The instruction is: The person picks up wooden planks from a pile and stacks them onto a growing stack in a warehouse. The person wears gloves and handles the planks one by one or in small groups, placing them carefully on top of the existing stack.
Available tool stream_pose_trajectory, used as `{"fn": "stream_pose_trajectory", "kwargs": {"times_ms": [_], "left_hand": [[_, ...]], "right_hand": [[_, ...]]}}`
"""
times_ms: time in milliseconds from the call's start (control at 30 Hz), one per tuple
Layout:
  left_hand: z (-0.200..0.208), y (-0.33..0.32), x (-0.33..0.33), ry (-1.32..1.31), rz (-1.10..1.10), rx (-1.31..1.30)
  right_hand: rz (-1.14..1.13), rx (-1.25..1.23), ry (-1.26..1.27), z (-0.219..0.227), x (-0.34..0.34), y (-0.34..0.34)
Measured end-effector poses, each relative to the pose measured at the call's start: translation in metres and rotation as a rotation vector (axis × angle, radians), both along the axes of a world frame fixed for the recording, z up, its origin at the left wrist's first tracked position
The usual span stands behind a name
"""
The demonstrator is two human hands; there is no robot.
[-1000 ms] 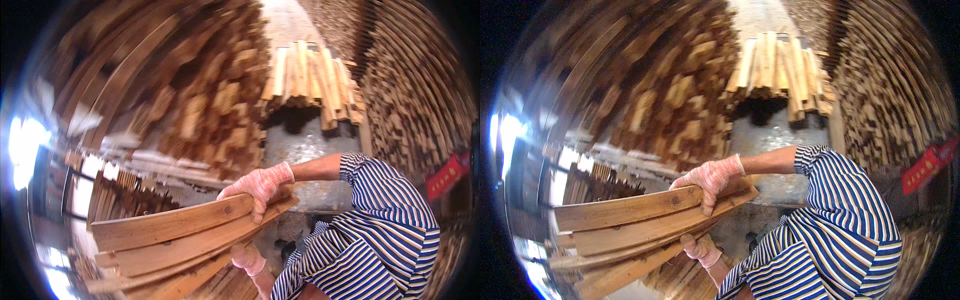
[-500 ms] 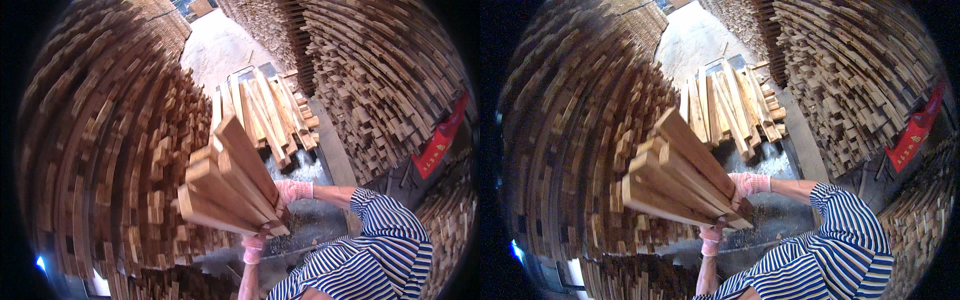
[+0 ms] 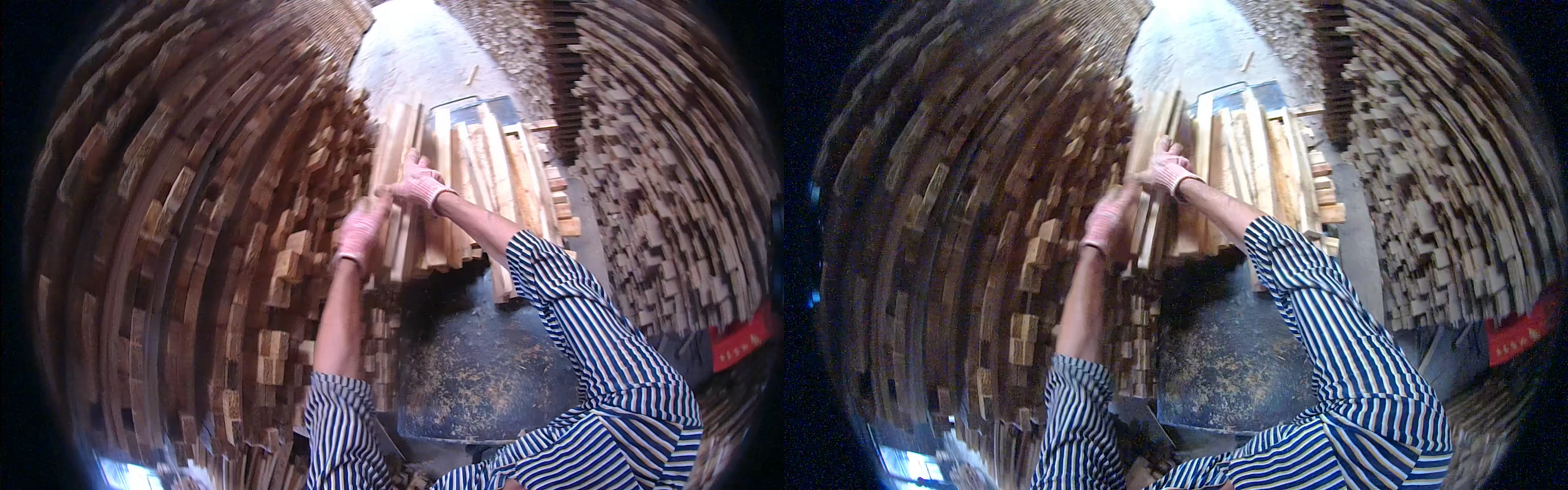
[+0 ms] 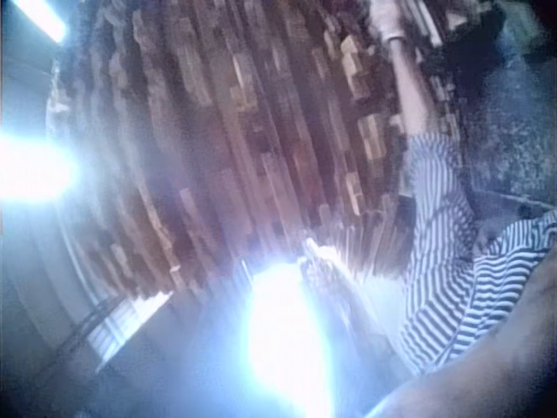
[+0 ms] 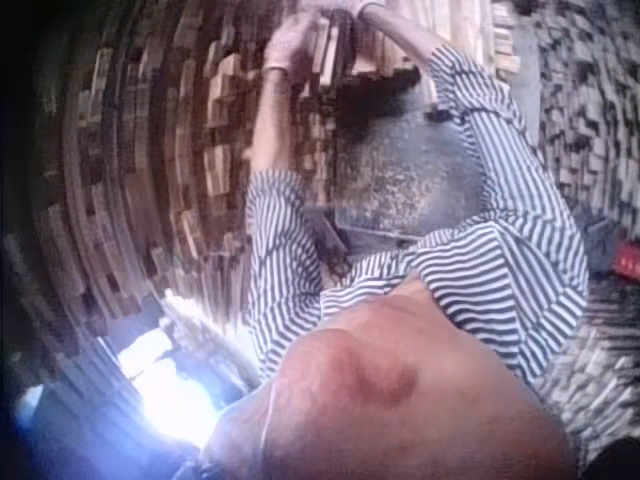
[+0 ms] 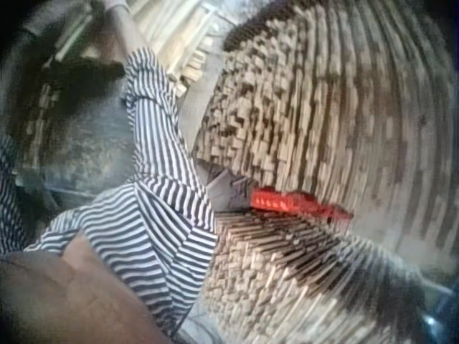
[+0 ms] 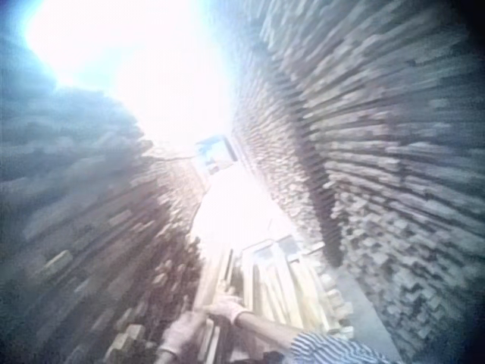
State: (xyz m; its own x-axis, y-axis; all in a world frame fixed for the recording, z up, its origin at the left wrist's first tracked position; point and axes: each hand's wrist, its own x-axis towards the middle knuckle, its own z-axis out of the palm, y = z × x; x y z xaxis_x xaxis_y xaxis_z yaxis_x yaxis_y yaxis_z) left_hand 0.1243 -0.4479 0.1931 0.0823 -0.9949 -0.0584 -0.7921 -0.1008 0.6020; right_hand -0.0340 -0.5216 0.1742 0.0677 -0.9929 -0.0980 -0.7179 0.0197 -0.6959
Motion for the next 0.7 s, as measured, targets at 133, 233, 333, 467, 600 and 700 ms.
{"fn": "stream_pose_trajectory", "kwargs": {"times_ms": [133,233,333,467,600,700], "left_hand": [[-0.031,0.113,-0.033,-0.295,-0.112,-0.619],[-0.081,0.225,-0.047,0.046,-0.076,-0.543],[-0.136,0.314,-0.077,0.199,0.005,-0.280],[-0.179,0.477,-0.089,0.363,0.363,0.010],[-0.197,0.605,-0.100,0.443,0.879,0.176],[-0.228,0.689,-0.103,0.537,1.297,0.159]], "right_hand": [[0.246,-0.121,0.232,-0.064,0.037,-0.015],[0.331,-0.194,0.281,-0.098,0.016,-0.010],[0.259,-0.316,0.278,-0.092,-0.058,-0.007],[0.171,-0.691,0.044,-0.086,-0.032,0.077],[0.516,-0.858,-0.155,-0.066,-0.005,0.250],[0.935,-0.571,-0.472,-0.095,0.027,0.385]]}}
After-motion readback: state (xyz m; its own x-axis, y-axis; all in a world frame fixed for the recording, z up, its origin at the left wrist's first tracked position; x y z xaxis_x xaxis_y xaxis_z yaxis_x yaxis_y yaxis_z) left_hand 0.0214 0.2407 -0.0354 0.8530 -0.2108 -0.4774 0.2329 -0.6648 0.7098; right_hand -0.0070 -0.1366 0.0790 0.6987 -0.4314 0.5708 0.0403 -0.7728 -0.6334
